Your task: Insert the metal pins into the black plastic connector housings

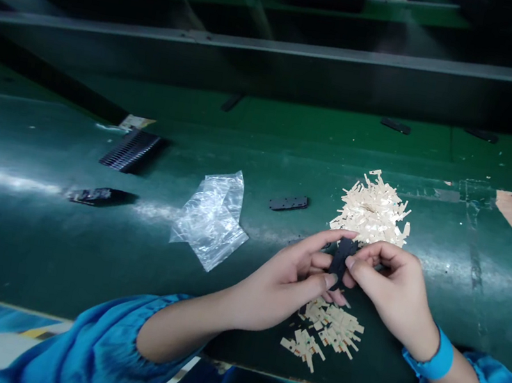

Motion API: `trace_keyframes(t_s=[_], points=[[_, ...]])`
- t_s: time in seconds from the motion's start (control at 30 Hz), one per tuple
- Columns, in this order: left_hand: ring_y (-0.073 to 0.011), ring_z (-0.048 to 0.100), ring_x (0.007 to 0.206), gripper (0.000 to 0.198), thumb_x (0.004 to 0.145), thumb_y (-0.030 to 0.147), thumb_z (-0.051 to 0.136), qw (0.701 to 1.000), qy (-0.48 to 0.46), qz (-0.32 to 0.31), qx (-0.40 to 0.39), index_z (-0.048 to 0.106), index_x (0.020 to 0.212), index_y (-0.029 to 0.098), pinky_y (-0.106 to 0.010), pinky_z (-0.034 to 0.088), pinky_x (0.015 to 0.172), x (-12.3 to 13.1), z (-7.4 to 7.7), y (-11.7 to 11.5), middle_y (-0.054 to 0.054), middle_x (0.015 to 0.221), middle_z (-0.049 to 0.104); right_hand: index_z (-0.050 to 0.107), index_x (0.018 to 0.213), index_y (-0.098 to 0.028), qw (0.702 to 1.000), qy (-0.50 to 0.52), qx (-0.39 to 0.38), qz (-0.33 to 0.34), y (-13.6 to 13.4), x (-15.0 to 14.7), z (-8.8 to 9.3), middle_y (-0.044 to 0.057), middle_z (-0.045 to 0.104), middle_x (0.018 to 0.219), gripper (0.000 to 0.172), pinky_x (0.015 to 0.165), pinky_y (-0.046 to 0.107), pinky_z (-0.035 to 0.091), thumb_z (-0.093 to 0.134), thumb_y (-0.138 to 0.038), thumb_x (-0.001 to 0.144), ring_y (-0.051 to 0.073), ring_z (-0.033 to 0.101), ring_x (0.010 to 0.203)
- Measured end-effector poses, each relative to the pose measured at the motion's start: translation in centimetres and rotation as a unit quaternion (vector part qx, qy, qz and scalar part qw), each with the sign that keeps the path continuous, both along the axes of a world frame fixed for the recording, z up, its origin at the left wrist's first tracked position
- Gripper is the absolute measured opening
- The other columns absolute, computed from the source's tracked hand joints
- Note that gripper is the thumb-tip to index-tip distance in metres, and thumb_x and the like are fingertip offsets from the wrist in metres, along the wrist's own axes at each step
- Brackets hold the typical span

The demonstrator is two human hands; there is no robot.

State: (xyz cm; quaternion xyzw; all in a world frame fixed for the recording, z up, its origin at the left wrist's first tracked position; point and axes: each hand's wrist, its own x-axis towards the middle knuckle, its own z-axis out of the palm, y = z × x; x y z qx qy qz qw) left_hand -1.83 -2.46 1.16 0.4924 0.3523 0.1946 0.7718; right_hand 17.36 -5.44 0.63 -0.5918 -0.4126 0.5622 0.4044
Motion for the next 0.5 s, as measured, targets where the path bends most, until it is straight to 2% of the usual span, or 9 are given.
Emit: trace_keyframes(t_s=[0.5], points=[[-0.0197,0.076,0.082,0.061,0.095,0.013,0.052,1.000,0.005,-0.011,0.016,0.039,0.153,0.023,-0.035,0.062,0.080,0.00,0.00,0.07,-0.004,0.096,0.067,0.070,0.067,-0.021,1.000,0.013,-0.016,-0.006,-0.04,-0.01,-0.02,0.001,0.069,0.056,0.019,0.053,0.027,0.046,0.080,-0.034,0.077,0.015,0.057,0.052]])
